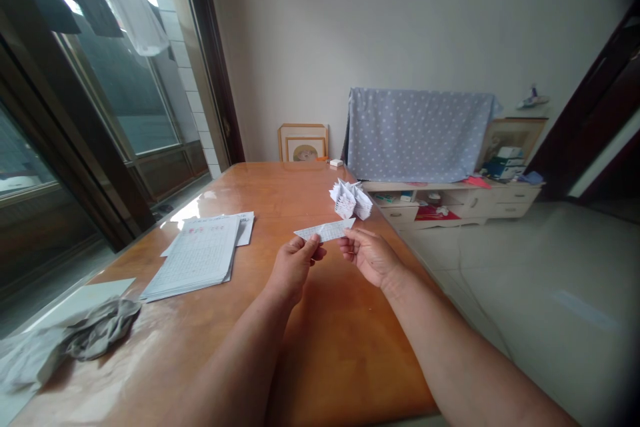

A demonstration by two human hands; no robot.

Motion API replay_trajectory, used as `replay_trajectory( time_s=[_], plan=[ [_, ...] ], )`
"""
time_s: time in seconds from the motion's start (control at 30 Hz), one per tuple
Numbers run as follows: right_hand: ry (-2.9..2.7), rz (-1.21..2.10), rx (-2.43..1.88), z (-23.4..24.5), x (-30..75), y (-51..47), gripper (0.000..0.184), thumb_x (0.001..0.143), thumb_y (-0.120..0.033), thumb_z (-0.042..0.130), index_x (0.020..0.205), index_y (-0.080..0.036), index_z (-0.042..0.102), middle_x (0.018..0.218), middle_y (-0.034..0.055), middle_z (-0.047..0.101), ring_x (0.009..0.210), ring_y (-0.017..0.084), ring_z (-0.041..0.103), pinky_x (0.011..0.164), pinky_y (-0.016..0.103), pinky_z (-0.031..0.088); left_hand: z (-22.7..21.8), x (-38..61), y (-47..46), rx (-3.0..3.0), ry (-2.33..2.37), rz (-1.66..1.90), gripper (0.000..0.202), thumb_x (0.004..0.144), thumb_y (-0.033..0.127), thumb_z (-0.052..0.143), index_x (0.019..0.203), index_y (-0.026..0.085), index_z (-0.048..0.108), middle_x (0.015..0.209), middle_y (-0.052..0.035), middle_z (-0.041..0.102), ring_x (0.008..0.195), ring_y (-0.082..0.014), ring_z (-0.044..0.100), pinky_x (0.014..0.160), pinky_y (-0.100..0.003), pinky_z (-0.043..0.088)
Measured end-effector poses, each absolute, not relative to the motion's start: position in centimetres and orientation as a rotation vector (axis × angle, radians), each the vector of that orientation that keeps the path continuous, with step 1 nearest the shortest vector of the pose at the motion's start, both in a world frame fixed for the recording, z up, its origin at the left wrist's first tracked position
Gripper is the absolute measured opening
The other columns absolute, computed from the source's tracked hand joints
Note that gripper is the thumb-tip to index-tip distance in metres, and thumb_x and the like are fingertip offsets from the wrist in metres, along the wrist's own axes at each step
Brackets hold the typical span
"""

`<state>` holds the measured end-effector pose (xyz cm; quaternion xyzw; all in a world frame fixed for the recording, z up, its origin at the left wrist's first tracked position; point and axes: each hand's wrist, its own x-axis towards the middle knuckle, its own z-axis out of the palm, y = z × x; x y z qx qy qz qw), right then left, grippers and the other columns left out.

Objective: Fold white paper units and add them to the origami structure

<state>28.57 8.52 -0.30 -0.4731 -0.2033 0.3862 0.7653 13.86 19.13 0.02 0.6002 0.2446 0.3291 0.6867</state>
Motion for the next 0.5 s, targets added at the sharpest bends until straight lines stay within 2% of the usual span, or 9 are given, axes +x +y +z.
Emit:
replay_trajectory(
  time_s=[0.2, 0.4, 0.5],
  plan=[
    [-0.451, 0.839, -1.007, -0.31, 28.50, 8.50, 0.023, 0.075, -0.034, 0.082, 0.088, -0.017, 0.072, 0.078, 0.0050, 0.071, 0.069, 0.014, 0.062, 0.063, 0.025, 0.047, -0.23, 13.71, 19.70, 1.290, 0.485, 0.674, 0.035, 0.081, 0.051, 0.073, 0.085, 0.016, 0.068, 0.090, -0.0107, 0.074, 0.082, -0.0192, 0.063, 0.075, -0.032, 0.042],
    [-0.487, 0.886, -0.997, -0.56, 28.19, 8.58, 0.027, 0.076, -0.039, 0.082, 0.090, -0.018, 0.073, 0.082, 0.0060, 0.072, 0.073, 0.015, 0.063, 0.063, 0.026, 0.045, -0.52, 13.92, 19.87, 1.257, 0.482, 0.720, 0.031, 0.078, 0.046, 0.076, 0.078, 0.016, 0.068, 0.078, -0.0087, 0.072, 0.075, -0.0176, 0.061, 0.077, -0.032, 0.043],
    [-0.510, 0.874, -1.015, -0.60, 28.08, 8.62, 0.028, 0.075, -0.038, 0.084, 0.090, -0.018, 0.073, 0.081, 0.0056, 0.071, 0.072, 0.014, 0.062, 0.063, 0.025, 0.044, -0.37, 13.87, 19.76, 1.243, 0.503, 0.712, 0.032, 0.078, 0.047, 0.076, 0.081, 0.015, 0.069, 0.080, -0.0091, 0.072, 0.076, -0.0180, 0.062, 0.077, -0.032, 0.043]
  ],
)
